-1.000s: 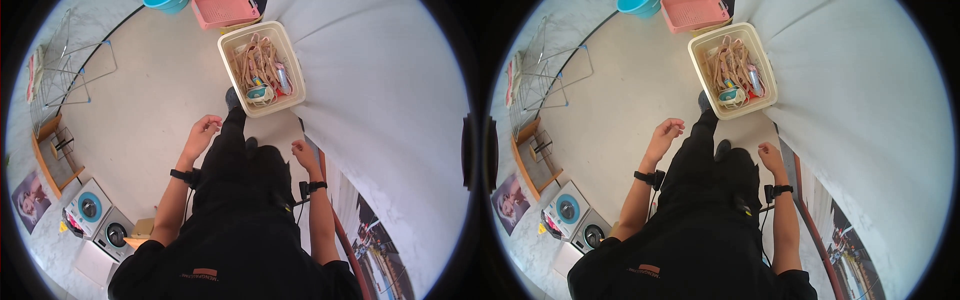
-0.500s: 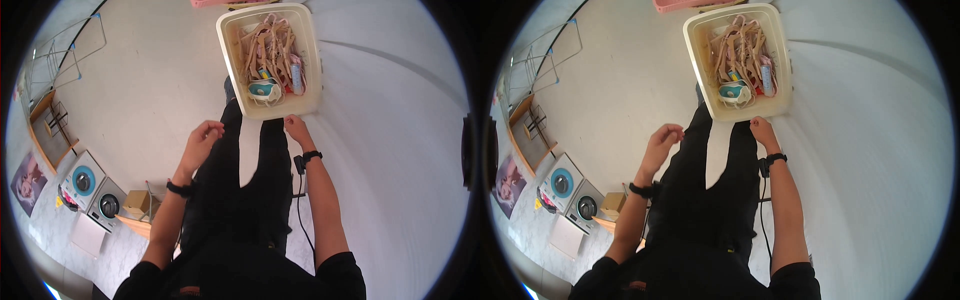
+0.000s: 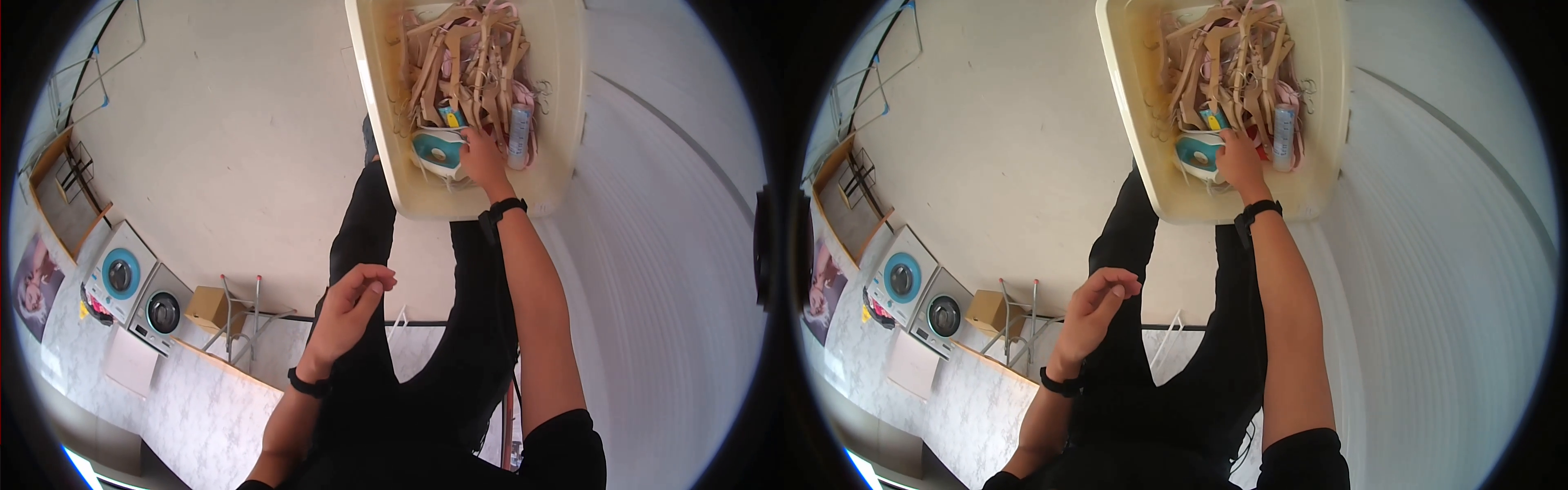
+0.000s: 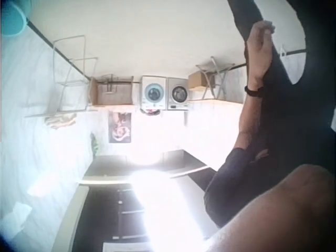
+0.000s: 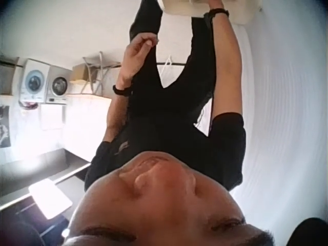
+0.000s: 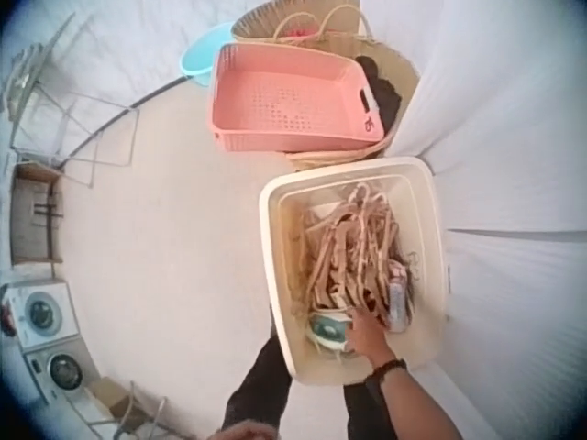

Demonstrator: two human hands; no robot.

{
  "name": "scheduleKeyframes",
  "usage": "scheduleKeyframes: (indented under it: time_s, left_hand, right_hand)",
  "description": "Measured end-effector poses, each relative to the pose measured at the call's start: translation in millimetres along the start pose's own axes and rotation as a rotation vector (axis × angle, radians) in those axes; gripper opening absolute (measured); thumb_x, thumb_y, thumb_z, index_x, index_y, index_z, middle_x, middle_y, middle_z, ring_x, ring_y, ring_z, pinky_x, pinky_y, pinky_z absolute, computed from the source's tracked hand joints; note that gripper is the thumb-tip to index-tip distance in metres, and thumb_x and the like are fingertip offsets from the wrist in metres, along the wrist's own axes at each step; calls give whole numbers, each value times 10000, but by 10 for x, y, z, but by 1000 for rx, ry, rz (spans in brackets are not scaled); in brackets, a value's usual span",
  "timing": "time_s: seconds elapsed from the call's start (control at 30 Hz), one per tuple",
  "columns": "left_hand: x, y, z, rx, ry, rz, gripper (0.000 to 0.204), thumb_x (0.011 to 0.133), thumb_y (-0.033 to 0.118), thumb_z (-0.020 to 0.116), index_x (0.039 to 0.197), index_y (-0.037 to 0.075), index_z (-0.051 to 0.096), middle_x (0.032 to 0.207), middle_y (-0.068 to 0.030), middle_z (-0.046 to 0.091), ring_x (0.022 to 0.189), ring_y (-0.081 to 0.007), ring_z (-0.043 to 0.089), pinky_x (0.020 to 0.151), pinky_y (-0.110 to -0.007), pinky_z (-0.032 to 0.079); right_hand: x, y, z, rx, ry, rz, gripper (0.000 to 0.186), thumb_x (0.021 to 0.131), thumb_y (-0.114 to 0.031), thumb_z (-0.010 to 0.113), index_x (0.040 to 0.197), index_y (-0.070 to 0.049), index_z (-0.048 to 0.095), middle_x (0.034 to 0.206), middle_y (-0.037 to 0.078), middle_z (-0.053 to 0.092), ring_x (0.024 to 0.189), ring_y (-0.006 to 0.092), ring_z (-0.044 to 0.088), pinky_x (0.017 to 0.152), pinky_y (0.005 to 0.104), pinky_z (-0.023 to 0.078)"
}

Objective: Organize laundry supplies, move an iron, and hang clothes on hangers.

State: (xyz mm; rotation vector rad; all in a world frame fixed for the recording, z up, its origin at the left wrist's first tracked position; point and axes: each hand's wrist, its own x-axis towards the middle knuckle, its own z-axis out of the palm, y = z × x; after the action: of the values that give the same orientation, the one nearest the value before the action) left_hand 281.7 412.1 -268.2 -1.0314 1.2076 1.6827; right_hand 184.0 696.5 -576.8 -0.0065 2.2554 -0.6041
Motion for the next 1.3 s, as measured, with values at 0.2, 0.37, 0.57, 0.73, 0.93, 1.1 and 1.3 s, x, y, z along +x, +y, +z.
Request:
scheduleKeyframes:
  time_s: [0.2,0.37,0.57,0.73,0.93,1.1,1.3]
  left_hand:
    - [163,106,-61,61,8,5,209,1079,33,508,1228,4,651,1128,-47,694,1120,-138,641,1027,-301,492]
    - [202,48,-194,66,65,13,210,1065,15,516,1220,3,657,1122,-53,706,1104,-138,650,1011,-292,496]
    - [219,69,-208,85,87,36,194,1060,27,533,1213,-5,648,1103,-84,722,1060,-160,686,945,-294,521]
    - [292,129,-149,23,52,-9,206,1077,53,525,1227,-1,654,1118,-62,710,1085,-144,656,996,-301,505]
    - [649,166,-72,-176,-3,-45,259,1101,131,512,1300,2,616,1146,-83,712,1089,-168,667,993,-332,523]
    - [1078,416,168,-531,151,-111,428,1096,281,556,1422,8,512,1265,-134,676,1139,-237,678,1022,-391,539]
    - [955,315,3,-534,282,74,482,1007,182,670,1408,38,445,1112,-135,639,971,-294,709,889,-474,586]
  right_hand:
    - [493,-224,236,-525,-42,-182,535,957,-168,659,1478,-160,534,1352,210,570,1300,402,522,1036,521,491]
    - [582,-383,493,-426,-11,-31,428,962,-136,654,1376,-77,562,1333,220,575,1265,417,549,1010,522,505]
    - [480,-261,451,-293,121,-19,297,923,-120,713,1166,-16,578,1186,197,614,1065,423,642,887,499,564]
    - [163,-361,-16,-162,195,-34,418,871,-106,773,1238,-39,585,1140,219,606,1042,442,645,849,500,561]
    - [-551,-919,-732,65,315,-339,487,831,-62,806,1283,-58,626,1139,155,557,948,296,655,767,371,588]
    - [-1330,-1507,-960,514,252,-443,443,776,-42,869,1168,-54,663,1159,146,560,955,253,667,783,351,591]
    - [-1116,-1092,-740,740,-81,-316,176,851,-87,817,957,-43,683,971,96,664,898,241,683,820,368,553]
